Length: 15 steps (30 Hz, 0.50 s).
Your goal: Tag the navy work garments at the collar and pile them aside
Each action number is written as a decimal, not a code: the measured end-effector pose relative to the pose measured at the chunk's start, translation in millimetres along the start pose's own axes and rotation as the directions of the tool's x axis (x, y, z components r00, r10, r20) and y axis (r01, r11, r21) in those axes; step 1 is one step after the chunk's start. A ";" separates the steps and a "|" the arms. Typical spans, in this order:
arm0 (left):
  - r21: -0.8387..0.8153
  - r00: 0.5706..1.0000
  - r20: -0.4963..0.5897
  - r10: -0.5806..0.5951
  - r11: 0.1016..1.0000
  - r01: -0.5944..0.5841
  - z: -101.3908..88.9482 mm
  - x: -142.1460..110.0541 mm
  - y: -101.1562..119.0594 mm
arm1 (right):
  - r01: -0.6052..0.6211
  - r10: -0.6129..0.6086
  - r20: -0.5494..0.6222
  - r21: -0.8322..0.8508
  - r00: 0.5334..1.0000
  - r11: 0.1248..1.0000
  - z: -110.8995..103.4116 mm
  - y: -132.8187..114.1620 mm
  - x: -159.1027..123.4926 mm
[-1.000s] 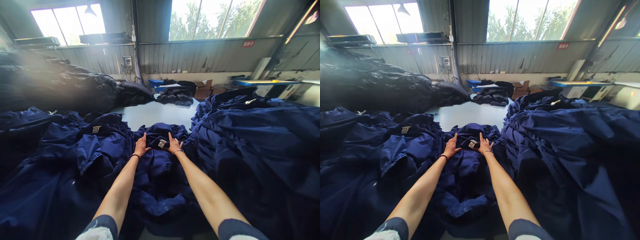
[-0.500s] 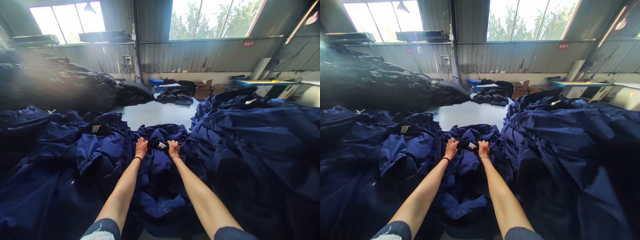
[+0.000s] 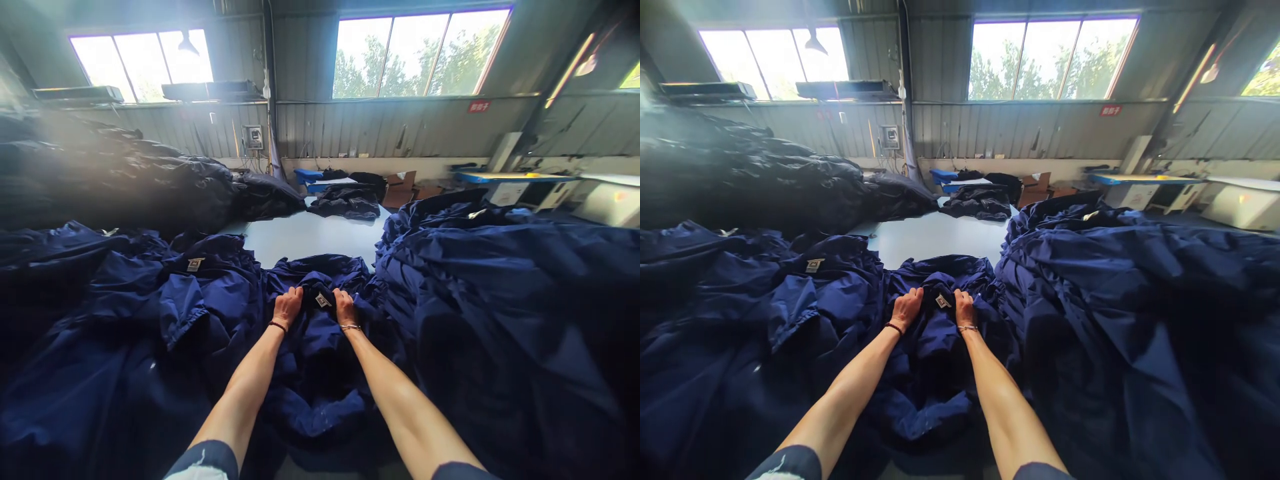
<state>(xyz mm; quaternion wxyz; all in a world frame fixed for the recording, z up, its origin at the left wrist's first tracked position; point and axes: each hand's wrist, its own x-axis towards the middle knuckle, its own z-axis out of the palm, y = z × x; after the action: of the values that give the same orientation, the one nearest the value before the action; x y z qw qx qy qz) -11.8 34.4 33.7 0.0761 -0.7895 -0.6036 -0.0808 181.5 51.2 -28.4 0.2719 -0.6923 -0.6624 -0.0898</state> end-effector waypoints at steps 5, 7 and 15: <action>-0.016 0.998 0.052 -0.027 0.999 0.027 -29.7 -8.3 4.6 | -0.049 0.050 -0.018 0.082 0.999 0.995 -19.0 -2.2 -1.6; -0.034 0.999 0.049 -0.025 0.999 0.026 -42.9 -12.5 6.3 | -0.059 0.065 -0.046 0.127 0.997 0.990 -31.9 -5.6 -2.0; -0.073 1.000 -0.004 -0.016 0.997 0.016 -106.2 -38.0 10.1 | -0.027 0.069 -0.147 0.271 0.987 0.962 -101.7 -30.8 -7.4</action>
<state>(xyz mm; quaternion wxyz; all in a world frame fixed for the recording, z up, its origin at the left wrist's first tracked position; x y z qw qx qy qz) -15.6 -27.1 128.7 0.0480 -0.7868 -0.6063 -0.1051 174.9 -6.4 60.9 0.4159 -0.6559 -0.6282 -0.0465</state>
